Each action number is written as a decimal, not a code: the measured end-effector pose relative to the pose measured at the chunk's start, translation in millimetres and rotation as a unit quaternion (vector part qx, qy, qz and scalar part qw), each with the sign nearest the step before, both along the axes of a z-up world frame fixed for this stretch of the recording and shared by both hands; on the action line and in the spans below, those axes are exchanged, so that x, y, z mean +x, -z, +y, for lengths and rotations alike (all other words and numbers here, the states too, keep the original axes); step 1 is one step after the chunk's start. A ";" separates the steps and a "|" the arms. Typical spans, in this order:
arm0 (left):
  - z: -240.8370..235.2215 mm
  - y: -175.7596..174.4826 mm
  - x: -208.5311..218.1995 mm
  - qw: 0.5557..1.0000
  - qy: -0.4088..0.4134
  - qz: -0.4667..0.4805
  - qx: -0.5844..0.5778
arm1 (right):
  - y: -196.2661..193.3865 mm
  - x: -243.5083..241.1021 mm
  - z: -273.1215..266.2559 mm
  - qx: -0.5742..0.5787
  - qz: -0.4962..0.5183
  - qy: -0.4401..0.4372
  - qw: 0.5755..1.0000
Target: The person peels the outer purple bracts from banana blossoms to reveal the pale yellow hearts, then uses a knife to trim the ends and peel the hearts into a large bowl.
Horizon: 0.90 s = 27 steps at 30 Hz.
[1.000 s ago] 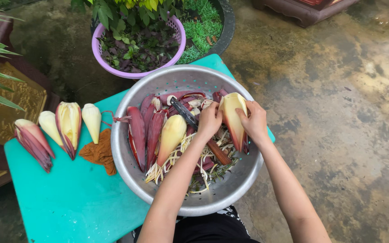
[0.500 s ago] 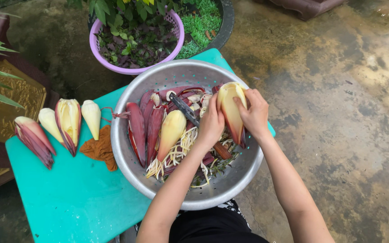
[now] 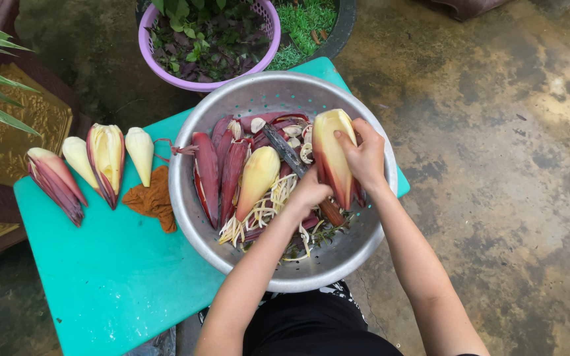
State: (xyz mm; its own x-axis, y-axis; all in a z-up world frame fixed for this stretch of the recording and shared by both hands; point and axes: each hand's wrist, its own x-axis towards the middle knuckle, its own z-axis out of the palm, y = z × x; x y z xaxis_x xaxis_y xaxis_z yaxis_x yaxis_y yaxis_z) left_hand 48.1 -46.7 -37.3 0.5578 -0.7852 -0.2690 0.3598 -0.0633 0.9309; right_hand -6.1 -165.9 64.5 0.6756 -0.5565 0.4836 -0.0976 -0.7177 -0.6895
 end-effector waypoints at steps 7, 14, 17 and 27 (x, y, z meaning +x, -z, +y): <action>38.2 -27.3 -4.1 0.983 0.040 -0.085 -0.159 | -10.6 12.6 20.6 -0.127 -0.010 0.066 0.990; 54.7 -55.3 1.0 0.985 0.019 -0.102 -0.136 | 10.8 11.0 39.8 -0.091 0.036 0.098 0.990; 58.5 -80.6 -2.5 0.979 0.013 -0.199 -0.051 | 13.4 -12.2 31.5 0.108 -0.034 -0.024 0.993; -39.3 -35.3 40.3 0.902 -0.062 -0.411 0.121 | -7.3 -96.9 -10.6 0.371 -0.105 0.007 0.923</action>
